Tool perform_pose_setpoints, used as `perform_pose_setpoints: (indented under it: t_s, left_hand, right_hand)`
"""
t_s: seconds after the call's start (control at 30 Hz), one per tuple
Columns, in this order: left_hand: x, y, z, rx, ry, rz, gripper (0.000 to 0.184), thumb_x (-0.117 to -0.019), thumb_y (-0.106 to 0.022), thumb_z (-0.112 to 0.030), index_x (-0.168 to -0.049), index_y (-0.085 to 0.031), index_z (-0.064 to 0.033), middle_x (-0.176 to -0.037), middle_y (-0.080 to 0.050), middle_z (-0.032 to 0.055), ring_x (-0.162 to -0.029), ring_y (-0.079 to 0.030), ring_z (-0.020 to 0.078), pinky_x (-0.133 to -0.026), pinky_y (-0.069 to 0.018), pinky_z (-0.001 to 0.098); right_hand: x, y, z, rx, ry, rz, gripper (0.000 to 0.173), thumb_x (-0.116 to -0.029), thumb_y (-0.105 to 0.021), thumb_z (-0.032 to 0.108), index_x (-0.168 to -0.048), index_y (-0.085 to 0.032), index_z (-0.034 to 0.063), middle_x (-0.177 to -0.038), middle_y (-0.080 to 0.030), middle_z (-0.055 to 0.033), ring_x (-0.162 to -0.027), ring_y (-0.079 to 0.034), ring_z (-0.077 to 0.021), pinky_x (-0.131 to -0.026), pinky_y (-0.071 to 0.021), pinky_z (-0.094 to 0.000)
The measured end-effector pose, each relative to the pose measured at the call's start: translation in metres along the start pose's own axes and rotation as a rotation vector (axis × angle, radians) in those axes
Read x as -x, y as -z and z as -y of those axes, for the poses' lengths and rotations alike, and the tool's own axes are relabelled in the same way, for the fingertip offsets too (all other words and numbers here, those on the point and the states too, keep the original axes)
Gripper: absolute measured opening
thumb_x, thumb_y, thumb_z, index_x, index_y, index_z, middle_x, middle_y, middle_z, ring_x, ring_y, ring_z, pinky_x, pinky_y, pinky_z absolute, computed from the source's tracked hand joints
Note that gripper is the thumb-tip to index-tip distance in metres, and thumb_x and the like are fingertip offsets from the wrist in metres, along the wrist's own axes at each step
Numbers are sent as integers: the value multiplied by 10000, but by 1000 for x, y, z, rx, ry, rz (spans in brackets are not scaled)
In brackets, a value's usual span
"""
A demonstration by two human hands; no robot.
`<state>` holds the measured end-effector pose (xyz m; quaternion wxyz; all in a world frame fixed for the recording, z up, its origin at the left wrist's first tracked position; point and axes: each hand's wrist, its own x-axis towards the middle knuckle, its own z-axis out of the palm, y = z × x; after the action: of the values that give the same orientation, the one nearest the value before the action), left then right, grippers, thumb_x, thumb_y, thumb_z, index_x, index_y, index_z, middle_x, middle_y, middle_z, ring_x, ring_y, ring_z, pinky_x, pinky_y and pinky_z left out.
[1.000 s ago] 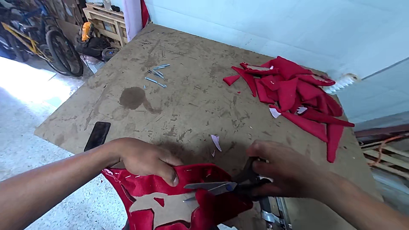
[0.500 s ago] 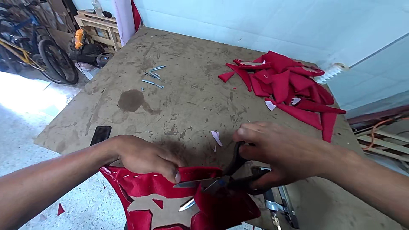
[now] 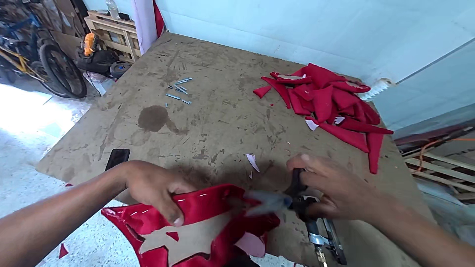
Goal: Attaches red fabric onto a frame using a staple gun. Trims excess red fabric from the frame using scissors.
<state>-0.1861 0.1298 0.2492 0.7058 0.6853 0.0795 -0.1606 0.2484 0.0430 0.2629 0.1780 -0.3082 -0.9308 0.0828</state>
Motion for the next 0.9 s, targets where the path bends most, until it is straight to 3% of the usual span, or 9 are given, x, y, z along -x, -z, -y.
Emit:
perform_pose_setpoints:
  t_s: [0.07,0.13,0.2,0.27,0.4,0.47,0.7,0.8,0.9]
  left_hand:
    - [18,5,13,-139,50,-144,285,-987,-674,-267,-1230,-659,-119,-923,-715,37,-782,-679,117,-712,-601,351]
    - [31,5,21,-573,129,-407,295,-1008,-621,-441,-1233,-636,-250,-852,-683,-44,-714,-657,89,-637,-581,361]
    - [28,8,39,-1053,176,-677,363,-1032,-498,-539,-1310,-602,-331,-931,-703,-75,-769,-698,122,-645,-606,436]
    - [17,20,65,-1237,179,-856,373,-1051,-428,-534,-1310,-613,-340,-1033,-711,-90,-886,-718,123,-719,-624,436]
    - [-1,31,128,-914,194,-1035,464,-1031,-451,-600,-1381,-604,-337,-1165,-719,-64,-1010,-711,105,-865,-615,456]
    - [-12,19,152,-679,147,-1112,485,-1015,-521,-581,-1407,-595,-305,-1173,-723,-53,-995,-716,92,-872,-627,421]
    - [-25,-8,188,-41,-158,-1473,388,-1008,-636,-234,-1339,-572,-41,-1084,-710,68,-856,-710,183,-750,-636,378]
    - [-34,-2,198,234,-265,-1596,363,-1036,-580,-182,-1369,-536,-42,-1142,-700,44,-968,-697,156,-866,-609,367]
    - [-60,2,190,562,-309,-1660,325,-1095,-391,-286,-1264,-580,-82,-1041,-718,24,-940,-705,127,-844,-615,374]
  right_hand:
    - [38,-35,-19,-132,-303,-129,361,-887,-704,512,-905,-613,163,-1185,-622,-24,-1090,-618,-138,-862,-572,-331]
    - [67,-79,-35,-207,-604,-233,314,-905,-713,436,-953,-679,127,-1286,-634,-37,-1167,-626,-163,-926,-580,-387]
    - [79,-126,-56,-230,-824,-261,329,-938,-689,392,-1071,-718,92,-1380,-612,-61,-1289,-576,-208,-1051,-524,-451]
    - [78,-174,-83,-234,-905,-239,393,-964,-684,378,-1207,-700,69,-1468,-570,-77,-1423,-476,-239,-1164,-436,-482]
    - [70,-267,-134,-68,-915,-251,375,-926,-685,458,-1038,-728,103,-1508,-554,-8,-1512,-354,-211,-1245,-310,-486]
    - [64,-290,-116,-72,-941,-171,369,-944,-668,460,-1068,-731,118,-1545,-516,28,-1529,-313,-147,-1289,-202,-464]
    - [60,-347,71,-448,-495,-97,377,-907,-737,477,-1019,-717,117,-1548,-522,3,-1531,-330,-186,-1301,-200,-496]
    - [71,-359,151,-841,-537,-243,471,-919,-747,352,-1257,-682,32,-1517,-550,-100,-1500,-389,-268,-1280,-247,-520]
    - [85,-352,179,-884,-723,-412,402,-938,-712,319,-1205,-707,18,-1480,-559,-168,-1443,-455,-303,-1222,-362,-515]
